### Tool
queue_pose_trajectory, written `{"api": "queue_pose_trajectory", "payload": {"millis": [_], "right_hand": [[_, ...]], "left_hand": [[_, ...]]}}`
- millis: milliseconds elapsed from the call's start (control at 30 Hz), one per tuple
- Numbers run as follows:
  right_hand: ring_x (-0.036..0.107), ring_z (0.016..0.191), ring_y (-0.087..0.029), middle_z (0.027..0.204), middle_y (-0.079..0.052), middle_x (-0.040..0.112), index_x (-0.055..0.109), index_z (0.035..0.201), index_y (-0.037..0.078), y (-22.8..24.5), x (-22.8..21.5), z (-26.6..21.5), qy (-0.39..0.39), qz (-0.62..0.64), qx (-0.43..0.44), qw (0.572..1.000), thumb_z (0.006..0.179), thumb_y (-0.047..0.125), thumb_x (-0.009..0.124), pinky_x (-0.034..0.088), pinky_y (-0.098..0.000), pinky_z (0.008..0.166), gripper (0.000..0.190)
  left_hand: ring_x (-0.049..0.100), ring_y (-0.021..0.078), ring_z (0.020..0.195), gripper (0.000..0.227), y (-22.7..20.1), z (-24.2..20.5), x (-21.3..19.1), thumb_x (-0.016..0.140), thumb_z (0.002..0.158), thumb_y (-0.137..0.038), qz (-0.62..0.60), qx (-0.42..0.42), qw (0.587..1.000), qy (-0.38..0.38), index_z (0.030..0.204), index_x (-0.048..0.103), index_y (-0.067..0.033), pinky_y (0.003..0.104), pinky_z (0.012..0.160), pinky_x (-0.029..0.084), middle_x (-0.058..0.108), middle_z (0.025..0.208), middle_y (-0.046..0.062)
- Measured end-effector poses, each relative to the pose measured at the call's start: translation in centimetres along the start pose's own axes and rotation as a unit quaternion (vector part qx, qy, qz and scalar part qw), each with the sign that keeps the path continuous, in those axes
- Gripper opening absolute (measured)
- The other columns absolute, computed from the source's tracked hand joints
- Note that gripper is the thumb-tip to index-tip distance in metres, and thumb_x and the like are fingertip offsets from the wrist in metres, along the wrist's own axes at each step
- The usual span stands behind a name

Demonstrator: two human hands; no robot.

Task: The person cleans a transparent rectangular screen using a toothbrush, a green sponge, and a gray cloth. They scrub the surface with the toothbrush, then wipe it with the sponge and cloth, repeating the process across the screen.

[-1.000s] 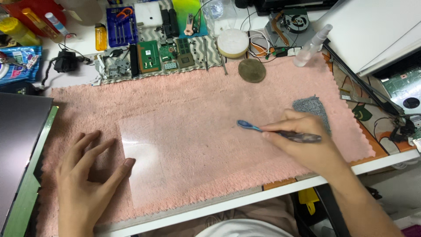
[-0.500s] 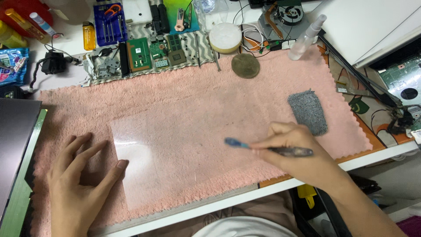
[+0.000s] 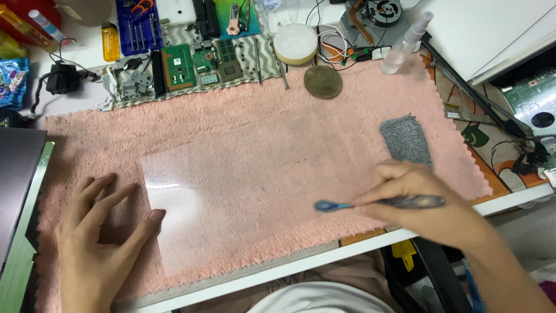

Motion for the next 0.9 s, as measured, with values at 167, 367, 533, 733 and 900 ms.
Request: {"api": "queue_pose_trajectory", "payload": {"millis": [167, 367, 533, 733, 900], "right_hand": [[0.061, 0.071, -0.01, 0.076, 0.004, 0.064, 0.102, 0.112, 0.017, 0.1, 1.1, 0.9, -0.041, 0.046, 0.067, 0.996, 0.089, 0.014, 0.096, 0.046, -0.0218, 0.06, 0.024], [0.058, 0.072, -0.01, 0.074, 0.007, 0.056, 0.104, 0.112, 0.023, -0.8, 0.5, -0.8, 0.0, 0.01, 0.031, 0.999, 0.089, 0.019, 0.097, 0.046, -0.0243, 0.064, 0.025], [0.06, 0.067, -0.009, 0.075, 0.002, 0.062, 0.103, 0.113, 0.016, -1.6, -1.4, -1.1, -0.073, 0.045, 0.092, 0.992, 0.089, 0.011, 0.095, 0.043, -0.0252, 0.06, 0.025], [0.065, 0.068, -0.009, 0.072, 0.005, 0.07, 0.104, 0.111, 0.017, -0.7, -2.0, -2.3, -0.042, 0.059, 0.045, 0.996, 0.088, 0.017, 0.096, 0.045, -0.0269, 0.064, 0.025], [0.068, 0.077, -0.009, 0.084, 0.002, 0.08, 0.095, 0.116, 0.015, -0.5, -1.3, -1.7, -0.126, 0.026, 0.012, 0.992, 0.086, 0.008, 0.096, 0.054, -0.0239, 0.069, 0.03]], "left_hand": [[0.053, 0.0418, 0.171, 0.059, -0.2, -0.1, 0.0, 0.096, 0.087, -0.027, -0.004, -0.011, 1.0, 0.007, 0.142, 0.082, -0.0101, 0.06, 0.139, 0.036, 0.068, 0.168, 0.018], [0.056, 0.0467, 0.168, 0.061, 0.2, 0.0, 0.1, 0.097, 0.088, -0.024, -0.002, 0.019, 1.0, 0.002, 0.144, 0.082, -0.0051, 0.059, 0.14, 0.042, 0.07, 0.166, 0.024], [0.058, 0.0491, 0.167, 0.062, 0.5, -0.2, 0.4, 0.097, 0.089, -0.019, -0.016, 0.037, 0.999, 0.002, 0.147, 0.081, -0.0011, 0.059, 0.142, 0.044, 0.07, 0.165, 0.03], [0.06, 0.0448, 0.17, 0.062, 1.1, -0.4, 0.5, 0.099, 0.09, -0.021, 0.001, 0.013, 1.0, -0.007, 0.147, 0.084, -0.0025, 0.056, 0.142, 0.046, 0.073, 0.164, 0.024], [0.062, 0.0489, 0.169, 0.062, 0.8, -0.6, 0.5, 0.1, 0.091, -0.017, -0.014, 0.045, 0.999, -0.011, 0.148, 0.082, -0.0004, 0.059, 0.144, 0.048, 0.072, 0.164, 0.029]]}}
Point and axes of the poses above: each hand's wrist, its own z-axis towards the middle knuckle, its own x-axis out of the palm, y = z × x, the point moved 7 cm from there along z, towards the middle knuckle
